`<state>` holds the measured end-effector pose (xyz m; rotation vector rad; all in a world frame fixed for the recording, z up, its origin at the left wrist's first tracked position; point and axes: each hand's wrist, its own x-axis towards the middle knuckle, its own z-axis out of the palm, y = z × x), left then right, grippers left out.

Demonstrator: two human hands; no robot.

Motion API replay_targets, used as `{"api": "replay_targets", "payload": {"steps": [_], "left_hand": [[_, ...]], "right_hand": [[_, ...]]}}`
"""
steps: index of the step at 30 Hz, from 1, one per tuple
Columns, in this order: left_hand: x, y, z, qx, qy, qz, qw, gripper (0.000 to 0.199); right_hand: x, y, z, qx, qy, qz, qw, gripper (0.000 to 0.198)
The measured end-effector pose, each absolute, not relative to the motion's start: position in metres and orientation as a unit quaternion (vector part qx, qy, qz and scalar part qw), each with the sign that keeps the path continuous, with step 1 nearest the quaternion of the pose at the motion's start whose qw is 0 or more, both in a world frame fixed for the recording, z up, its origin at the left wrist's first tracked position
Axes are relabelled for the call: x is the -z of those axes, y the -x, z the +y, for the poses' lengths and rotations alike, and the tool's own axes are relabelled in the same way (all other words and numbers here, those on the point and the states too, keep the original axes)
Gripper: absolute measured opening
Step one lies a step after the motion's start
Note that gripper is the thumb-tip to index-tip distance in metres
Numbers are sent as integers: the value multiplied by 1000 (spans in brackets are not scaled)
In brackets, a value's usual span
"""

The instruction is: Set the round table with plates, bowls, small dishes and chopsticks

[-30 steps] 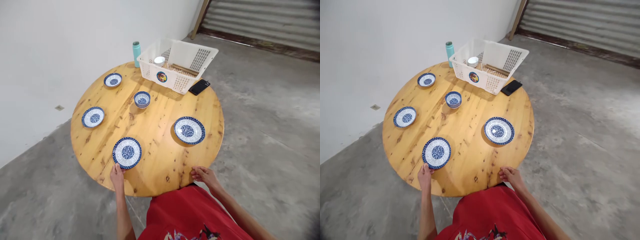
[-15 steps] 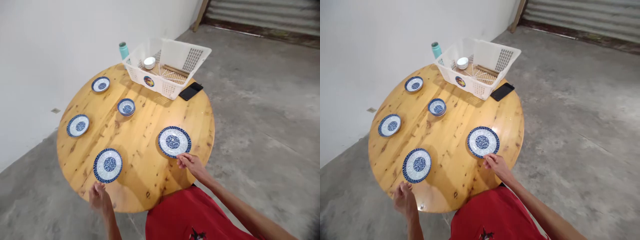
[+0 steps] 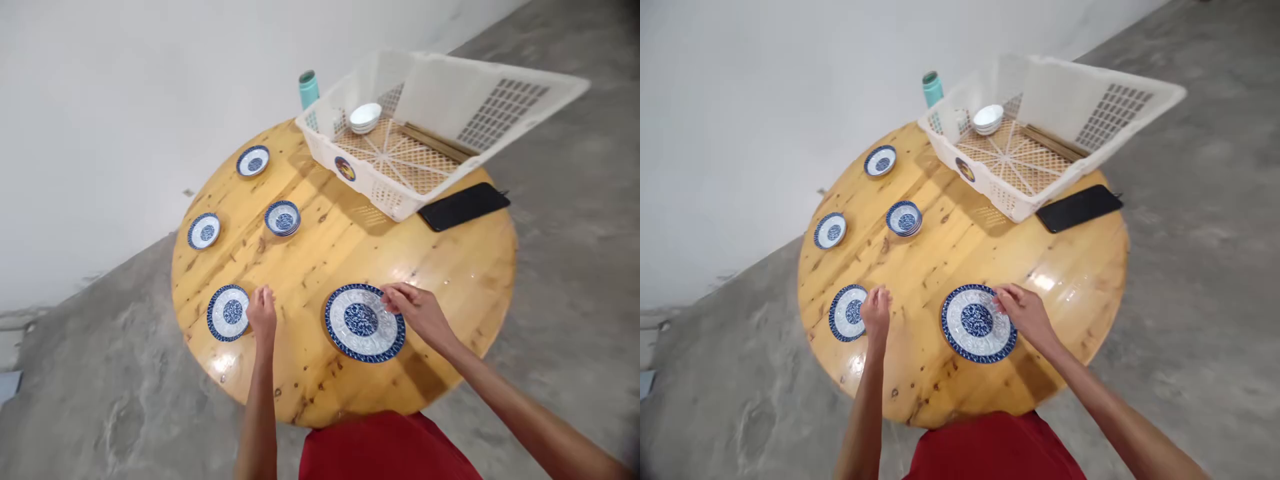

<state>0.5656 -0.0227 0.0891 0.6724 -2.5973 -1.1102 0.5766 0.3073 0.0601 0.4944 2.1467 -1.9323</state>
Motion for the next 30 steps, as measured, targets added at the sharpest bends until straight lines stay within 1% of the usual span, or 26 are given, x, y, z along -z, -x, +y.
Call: {"api": "replay_targets", "payload": {"steps": [3,6,9,13,16,20,26,29,30], "left_hand": [[-98,-517,-28,344,-213,-909,100,27],[-103,-470,-30,312,-218,-923,63,26],[-105,-429,-31,272,-232,-934,20,25],[-105,-387,-32,253,-245,-936,-10,28],[-102,-367,-31,252,-236,-938,-11,30],[-96,-352,-28,227,-219,-949,-11,24],[-90,-343,-28,208,-216,-954,-22,14],[-93,-342,-25,202,-202,-958,-17,10],[-95,-342,-24,204,-200,-958,-14,10]], "right_hand": [[-55,-527,294,641,-106,755,90,41],[-57,-477,273,613,-46,784,82,34],[-63,-426,246,551,0,829,92,27],[-71,-367,207,468,32,879,93,27],[-75,-339,182,417,33,904,87,28],[-76,-320,159,371,25,925,81,26],[-75,-310,146,355,-25,933,58,20],[-82,-311,143,339,-40,938,61,16],[-86,-312,143,334,-42,939,66,18]]}}
